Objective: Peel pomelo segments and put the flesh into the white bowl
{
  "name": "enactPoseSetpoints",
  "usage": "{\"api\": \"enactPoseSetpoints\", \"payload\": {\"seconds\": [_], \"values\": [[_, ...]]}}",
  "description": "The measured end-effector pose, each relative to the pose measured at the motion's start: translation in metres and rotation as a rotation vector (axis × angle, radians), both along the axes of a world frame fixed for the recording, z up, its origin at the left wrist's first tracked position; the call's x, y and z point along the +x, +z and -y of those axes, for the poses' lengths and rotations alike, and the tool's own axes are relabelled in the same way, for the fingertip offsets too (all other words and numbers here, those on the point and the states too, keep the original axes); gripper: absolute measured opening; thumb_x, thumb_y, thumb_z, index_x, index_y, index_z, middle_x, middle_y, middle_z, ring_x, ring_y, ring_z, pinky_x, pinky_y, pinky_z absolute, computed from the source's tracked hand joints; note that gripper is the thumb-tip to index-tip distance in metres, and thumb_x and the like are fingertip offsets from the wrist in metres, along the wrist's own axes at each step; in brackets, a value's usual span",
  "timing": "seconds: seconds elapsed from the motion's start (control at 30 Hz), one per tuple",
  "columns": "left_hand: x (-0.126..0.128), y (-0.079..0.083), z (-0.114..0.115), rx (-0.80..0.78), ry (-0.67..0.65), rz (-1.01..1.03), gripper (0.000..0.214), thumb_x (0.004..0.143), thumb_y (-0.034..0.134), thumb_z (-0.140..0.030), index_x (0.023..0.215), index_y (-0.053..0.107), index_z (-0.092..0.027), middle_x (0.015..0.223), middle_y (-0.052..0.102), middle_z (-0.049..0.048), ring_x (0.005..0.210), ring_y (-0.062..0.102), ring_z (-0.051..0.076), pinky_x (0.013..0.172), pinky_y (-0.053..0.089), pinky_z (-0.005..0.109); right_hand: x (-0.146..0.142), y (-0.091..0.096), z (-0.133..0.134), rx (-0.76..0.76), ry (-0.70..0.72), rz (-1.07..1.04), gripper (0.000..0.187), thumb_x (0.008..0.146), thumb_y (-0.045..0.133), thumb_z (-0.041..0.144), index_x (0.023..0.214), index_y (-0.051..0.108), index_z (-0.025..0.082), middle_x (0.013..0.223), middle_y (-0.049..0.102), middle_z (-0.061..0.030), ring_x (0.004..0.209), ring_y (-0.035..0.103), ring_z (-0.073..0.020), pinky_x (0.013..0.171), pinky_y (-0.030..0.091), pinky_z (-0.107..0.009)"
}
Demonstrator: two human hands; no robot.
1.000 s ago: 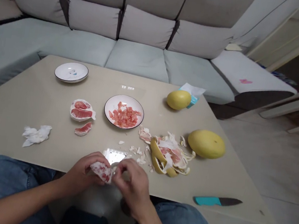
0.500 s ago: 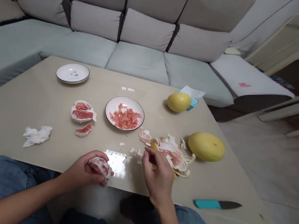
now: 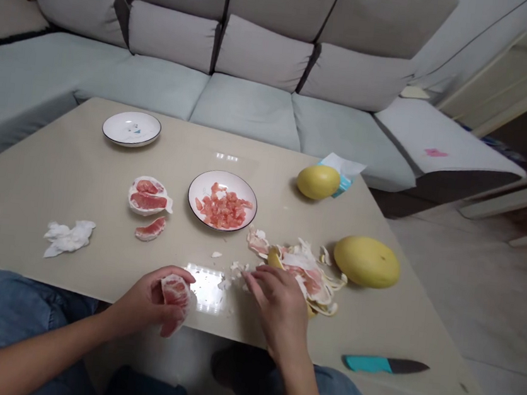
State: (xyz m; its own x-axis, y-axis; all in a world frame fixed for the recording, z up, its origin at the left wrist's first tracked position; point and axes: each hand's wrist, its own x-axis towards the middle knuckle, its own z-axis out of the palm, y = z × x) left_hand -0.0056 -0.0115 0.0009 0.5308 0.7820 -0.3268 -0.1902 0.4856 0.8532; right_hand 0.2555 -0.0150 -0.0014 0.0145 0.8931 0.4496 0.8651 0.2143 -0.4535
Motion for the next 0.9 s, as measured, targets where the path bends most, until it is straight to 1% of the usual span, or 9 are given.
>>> {"api": "enactPoseSetpoints", "payload": {"seconds": [0.17, 0.27, 0.37, 0.43, 0.53, 0.63, 0.73, 0.8, 0.9], "values": [[-0.001, -0.005, -0.001, 0.054, -0.031, -0.09, 0.051, 0.069, 0.079, -0.037, 0.109, 0.053, -0.017, 0.063, 0.054, -0.0062, 0.044, 0.053, 0.008, 0.04, 0.04, 0.018, -0.01, 0.005, 0.005, -0.017, 0.069, -0.216, 0.022, 0.092, 0.05, 0.021, 0.103, 0.069, 0.023, 0.096, 0.072, -0.008, 0.09, 0.066, -0.0236, 0.079, 0.053, -0.04], [-0.001, -0.011, -0.002, 0.072, -0.05, -0.1, 0.048, 0.075, 0.074, -0.038, 0.112, 0.052, -0.017, 0.064, 0.052, -0.0071, 0.044, 0.052, 0.007, 0.045, 0.045, 0.021, -0.018, 0.009, 0.008, -0.084, 0.084, -0.268, 0.02, 0.089, 0.059, 0.027, 0.105, 0.07, 0.022, 0.089, 0.073, -0.0073, 0.082, 0.067, -0.023, 0.076, 0.054, -0.038], [0.002, -0.014, -0.002, 0.104, -0.087, -0.099, 0.046, 0.079, 0.07, -0.04, 0.114, 0.052, -0.015, 0.062, 0.052, -0.0063, 0.044, 0.048, 0.007, 0.048, 0.042, 0.022, -0.033, 0.014, 0.011, -0.156, 0.162, -0.377, 0.019, 0.087, 0.064, 0.028, 0.103, 0.07, 0.02, 0.087, 0.072, -0.0072, 0.079, 0.066, -0.0213, 0.073, 0.053, -0.035], [0.005, -0.014, -0.002, 0.136, -0.092, -0.143, 0.044, 0.079, 0.07, -0.04, 0.113, 0.055, -0.015, 0.069, 0.057, -0.0033, 0.05, 0.049, 0.008, 0.051, 0.041, 0.022, -0.047, 0.017, 0.015, -0.171, 0.251, -0.486, 0.013, 0.088, 0.061, 0.022, 0.098, 0.07, 0.021, 0.087, 0.071, -0.0056, 0.077, 0.065, -0.0185, 0.071, 0.053, -0.032], [0.011, -0.009, -0.002, 0.194, -0.092, -0.228, 0.043, 0.076, 0.073, -0.038, 0.111, 0.059, -0.016, 0.086, 0.063, 0.0015, 0.068, 0.055, 0.013, 0.061, 0.045, 0.024, -0.068, 0.018, 0.021, -0.204, 0.352, -0.586, 0.016, 0.086, 0.062, 0.015, 0.098, 0.07, 0.023, 0.088, 0.069, -0.004, 0.078, 0.064, -0.0164, 0.07, 0.052, -0.028], [0.016, -0.006, 0.0, 0.278, -0.088, -0.326, 0.044, 0.074, 0.074, -0.037, 0.112, 0.062, -0.017, 0.09, 0.065, 0.0029, 0.079, 0.058, 0.018, 0.071, 0.048, 0.027, -0.078, 0.015, 0.025, -0.234, 0.33, -0.617, 0.019, 0.082, 0.065, 0.014, 0.097, 0.069, 0.023, 0.086, 0.067, -0.0033, 0.074, 0.062, -0.0157, 0.066, 0.052, -0.027], [0.019, -0.006, 0.002, 0.294, -0.071, -0.376, 0.053, 0.071, 0.077, -0.036, 0.118, 0.06, -0.019, 0.096, 0.064, 0.0043, 0.081, 0.058, 0.019, 0.07, 0.05, 0.028, -0.078, 0.014, 0.025, -0.233, 0.273, -0.623, 0.018, 0.08, 0.065, 0.013, 0.094, 0.069, 0.023, 0.082, 0.066, -0.0025, 0.069, 0.06, -0.015, 0.061, 0.051, -0.026], [0.019, -0.007, 0.004, 0.234, -0.077, -0.295, 0.058, 0.075, 0.074, -0.037, 0.126, 0.054, -0.02, 0.095, 0.061, 0.0046, 0.077, 0.059, 0.018, 0.068, 0.052, 0.03, -0.076, 0.014, 0.024, -0.225, 0.261, -0.63, 0.019, 0.08, 0.063, 0.013, 0.095, 0.069, 0.022, 0.082, 0.065, -0.0027, 0.067, 0.06, -0.0145, 0.06, 0.051, -0.026], [0.018, -0.008, 0.004, 0.15, -0.064, -0.168, 0.052, 0.082, 0.067, -0.036, 0.129, 0.052, -0.021, 0.091, 0.059, 0.0035, 0.072, 0.061, 0.017, 0.07, 0.054, 0.033, -0.073, 0.016, 0.024, -0.192, 0.273, -0.645, 0.02, 0.083, 0.061, 0.013, 0.098, 0.07, 0.023, 0.085, 0.066, -0.0037, 0.067, 0.061, -0.0143, 0.059, 0.052, -0.026]]}}
